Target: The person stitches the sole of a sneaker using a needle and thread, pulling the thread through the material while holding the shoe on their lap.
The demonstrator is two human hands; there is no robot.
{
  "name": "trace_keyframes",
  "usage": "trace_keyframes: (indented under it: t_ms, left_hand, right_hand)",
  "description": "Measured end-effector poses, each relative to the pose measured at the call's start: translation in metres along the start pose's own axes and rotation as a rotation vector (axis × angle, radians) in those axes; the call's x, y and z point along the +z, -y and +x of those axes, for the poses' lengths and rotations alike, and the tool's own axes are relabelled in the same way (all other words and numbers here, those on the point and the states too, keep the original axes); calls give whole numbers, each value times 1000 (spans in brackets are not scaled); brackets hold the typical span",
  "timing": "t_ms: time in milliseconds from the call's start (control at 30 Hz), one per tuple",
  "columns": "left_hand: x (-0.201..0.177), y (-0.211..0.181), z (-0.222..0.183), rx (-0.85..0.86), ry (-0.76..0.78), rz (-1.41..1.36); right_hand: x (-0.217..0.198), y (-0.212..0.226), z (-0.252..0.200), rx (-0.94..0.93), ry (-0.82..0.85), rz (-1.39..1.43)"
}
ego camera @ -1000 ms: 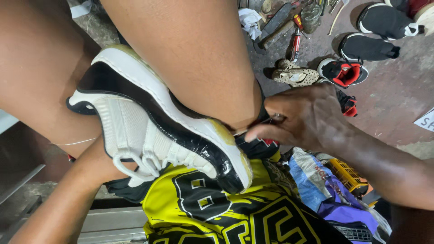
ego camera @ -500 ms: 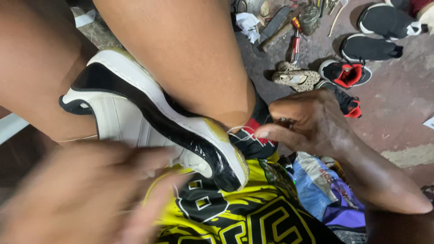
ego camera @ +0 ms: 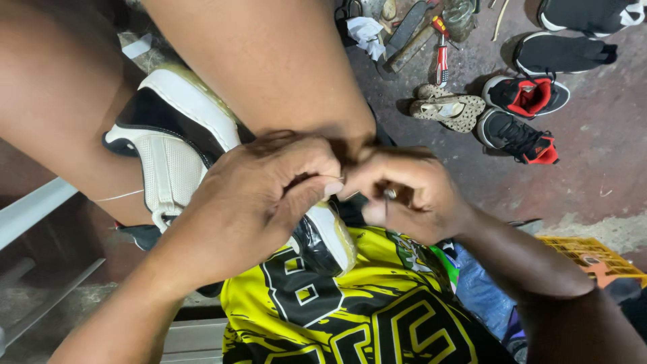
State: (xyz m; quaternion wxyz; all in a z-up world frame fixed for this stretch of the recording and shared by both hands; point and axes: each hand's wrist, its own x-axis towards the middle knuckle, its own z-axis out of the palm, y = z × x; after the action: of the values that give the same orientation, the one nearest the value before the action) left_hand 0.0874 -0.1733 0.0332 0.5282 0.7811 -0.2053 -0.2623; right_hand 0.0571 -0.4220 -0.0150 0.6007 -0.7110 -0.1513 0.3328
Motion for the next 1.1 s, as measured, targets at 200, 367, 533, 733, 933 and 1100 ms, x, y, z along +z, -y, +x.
trace_keyframes:
  t_ms: [200,367,533,733,933,1100]
  left_hand:
    - [-13,0,-26,-191,38,-256]
    - [-13,0,-33,-173,60,-701]
    - [-14,-6,-37,-320,150,-585]
    - [0,-9,-33,-251,197,-147]
    - [-3,-18,-34,-321,119,-229]
    - [-5,-15,-38,-194,38,-252]
  right_hand:
    - [26,11,-1,-165,-99,-199]
    - [24,8,-3,-44,96,-26]
    - [-1,9,-19,505,297,576]
    - [-5,44,-29,160,35,255]
    - [31,52,8,-34,-37,-301]
    - [3,46,11,-239,-296,-843]
